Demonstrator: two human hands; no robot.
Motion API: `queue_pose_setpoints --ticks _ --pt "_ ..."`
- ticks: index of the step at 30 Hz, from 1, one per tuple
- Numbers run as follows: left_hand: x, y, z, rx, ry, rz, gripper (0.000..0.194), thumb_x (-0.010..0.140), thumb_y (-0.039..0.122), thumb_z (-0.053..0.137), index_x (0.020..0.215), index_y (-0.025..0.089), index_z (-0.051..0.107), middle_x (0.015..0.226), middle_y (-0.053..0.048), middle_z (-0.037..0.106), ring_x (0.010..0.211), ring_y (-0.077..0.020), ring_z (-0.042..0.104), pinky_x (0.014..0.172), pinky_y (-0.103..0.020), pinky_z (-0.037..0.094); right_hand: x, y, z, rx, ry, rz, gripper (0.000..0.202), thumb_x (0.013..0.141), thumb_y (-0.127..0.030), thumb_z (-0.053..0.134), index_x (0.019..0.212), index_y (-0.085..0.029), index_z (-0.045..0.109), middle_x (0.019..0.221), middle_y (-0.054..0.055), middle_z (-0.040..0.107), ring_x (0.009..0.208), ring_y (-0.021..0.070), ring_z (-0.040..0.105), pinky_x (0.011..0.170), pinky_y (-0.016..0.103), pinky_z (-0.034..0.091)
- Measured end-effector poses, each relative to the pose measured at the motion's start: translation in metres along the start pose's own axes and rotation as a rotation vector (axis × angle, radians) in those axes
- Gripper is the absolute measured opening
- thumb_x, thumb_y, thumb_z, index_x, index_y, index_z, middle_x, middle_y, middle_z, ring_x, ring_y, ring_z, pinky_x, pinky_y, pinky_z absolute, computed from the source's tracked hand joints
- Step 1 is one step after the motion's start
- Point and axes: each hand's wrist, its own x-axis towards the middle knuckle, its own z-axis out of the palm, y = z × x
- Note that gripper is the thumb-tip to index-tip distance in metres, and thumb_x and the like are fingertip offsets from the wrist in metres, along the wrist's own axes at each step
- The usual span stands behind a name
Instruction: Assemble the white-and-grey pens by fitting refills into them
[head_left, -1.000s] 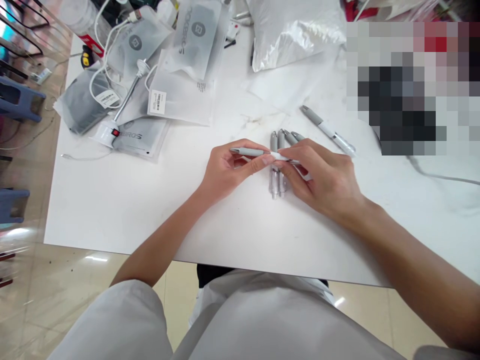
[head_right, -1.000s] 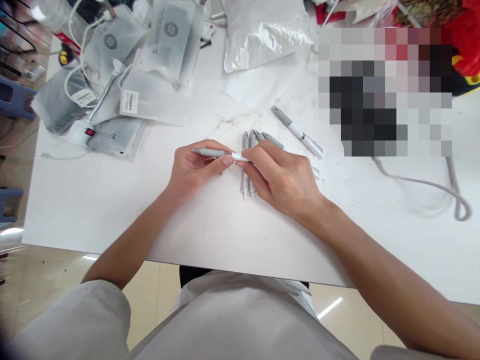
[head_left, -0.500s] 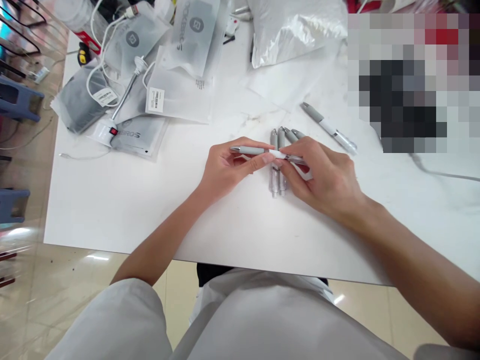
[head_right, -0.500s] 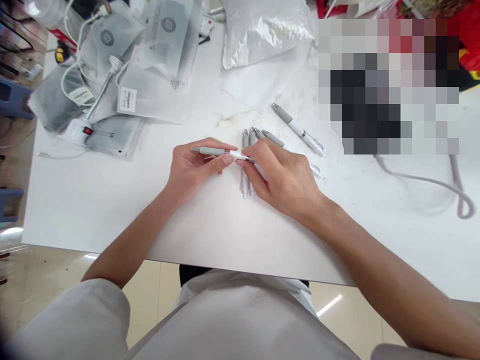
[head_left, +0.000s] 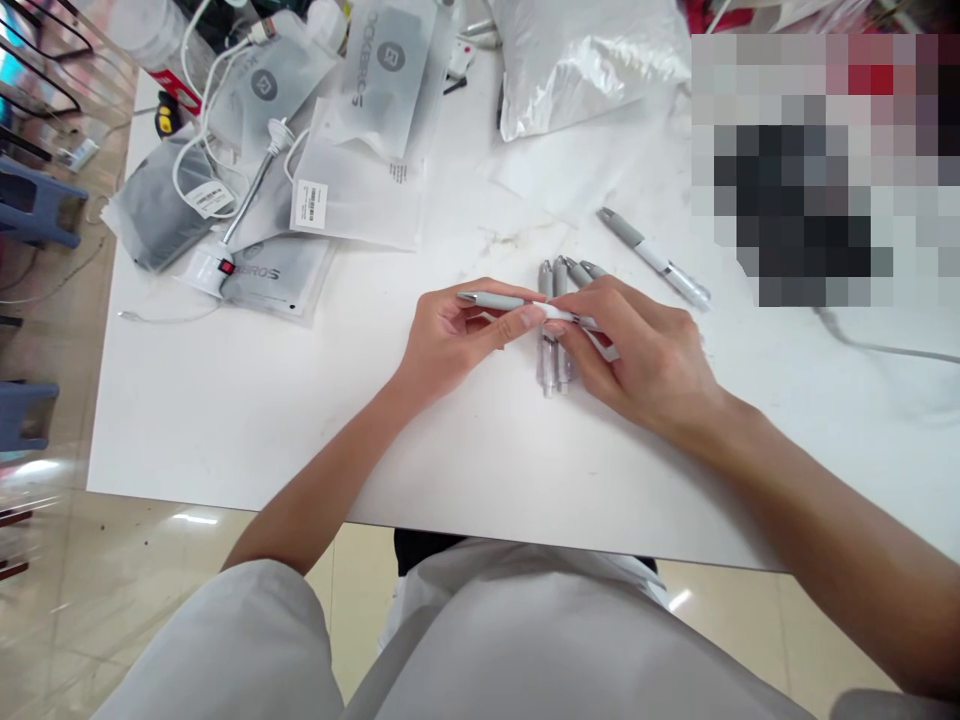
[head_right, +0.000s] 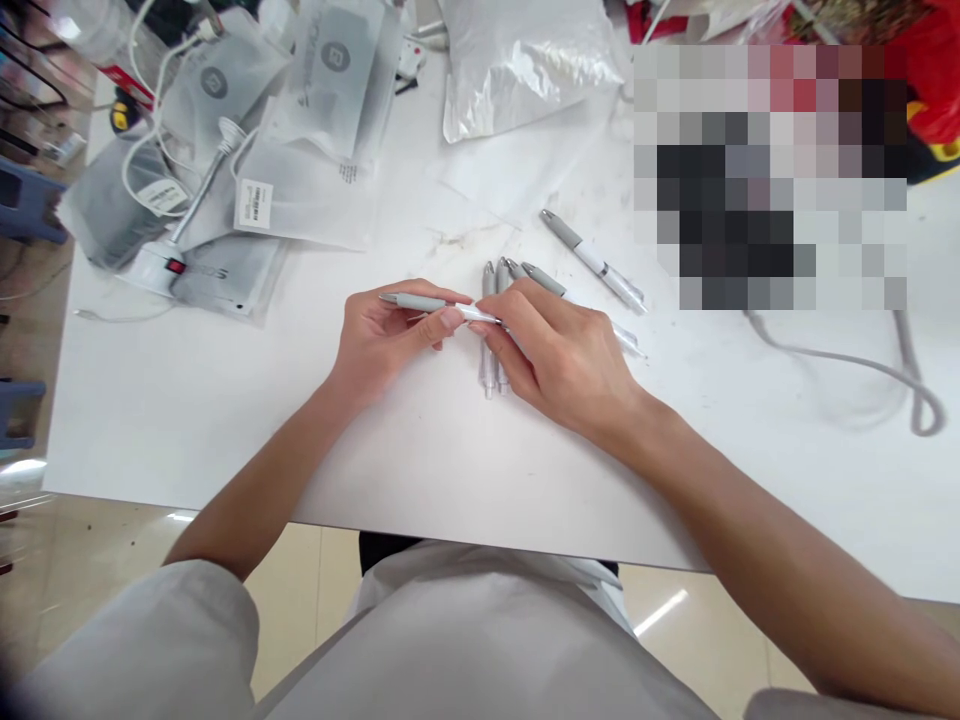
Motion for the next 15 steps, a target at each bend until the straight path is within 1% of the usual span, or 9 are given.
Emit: queue_pose_setpoints --ticks 2,8,10,15 --pt "0.0003 -0.0001 -0.0001 -0.004 0.001 -0.003 0.032 0.083 0.055 0.092 0.096 0.027 0.088 0.091 -0.004 0.078 0.077 -0.0152 0.067 0.064 -0.031 0.052 0.0000 -0.0002 -0.0001 -0.027 -0.009 0.008 0.028 0.113 -0.040 0.049 0.122 -0.024 0.069 0.094 0.008 0.074 0.076 0.0233 0.073 0.063 0.033 0.054" --pt "0.0006 -0.0009 -0.0007 -0.022 -0.008 -0.026 0.035 0.081 0.056 0.093 0.097 0.025 0.088 0.095 -0.005 0.079 0.076 -0.0152 0.068 0.062 -0.031 0.051 -0.0060 0.0009 0.0067 -0.028 0.079 0.012 0.032 0.108 -0.043 0.058 0.129 -0.021 0.065 0.103 0.010 0.077 0.074 0.0233 0.073 0.058 0.033 0.054" --pt "0.0004 -0.0011 -0.0007 -0.021 -0.007 -0.028 0.036 0.081 0.057 0.093 0.098 0.025 0.088 0.094 -0.005 0.079 0.076 -0.0154 0.068 0.062 -0.031 0.051 -0.0063 0.0018 0.0063 -0.028 0.058 0.024 0.031 0.109 -0.043 0.056 0.129 -0.022 0.066 0.101 0.010 0.077 0.073 0.0235 0.073 0.059 0.034 0.055" --pt "-0.0001 -0.0007 -0.0006 -0.009 0.000 -0.015 0.037 0.082 0.059 0.091 0.098 0.026 0.088 0.095 -0.005 0.079 0.079 -0.0157 0.068 0.064 -0.031 0.054 -0.0002 0.0014 -0.0001 -0.019 -0.012 0.014 0.030 0.112 -0.041 0.050 0.119 -0.023 0.071 0.093 0.009 0.076 0.071 0.0229 0.072 0.059 0.035 0.055"
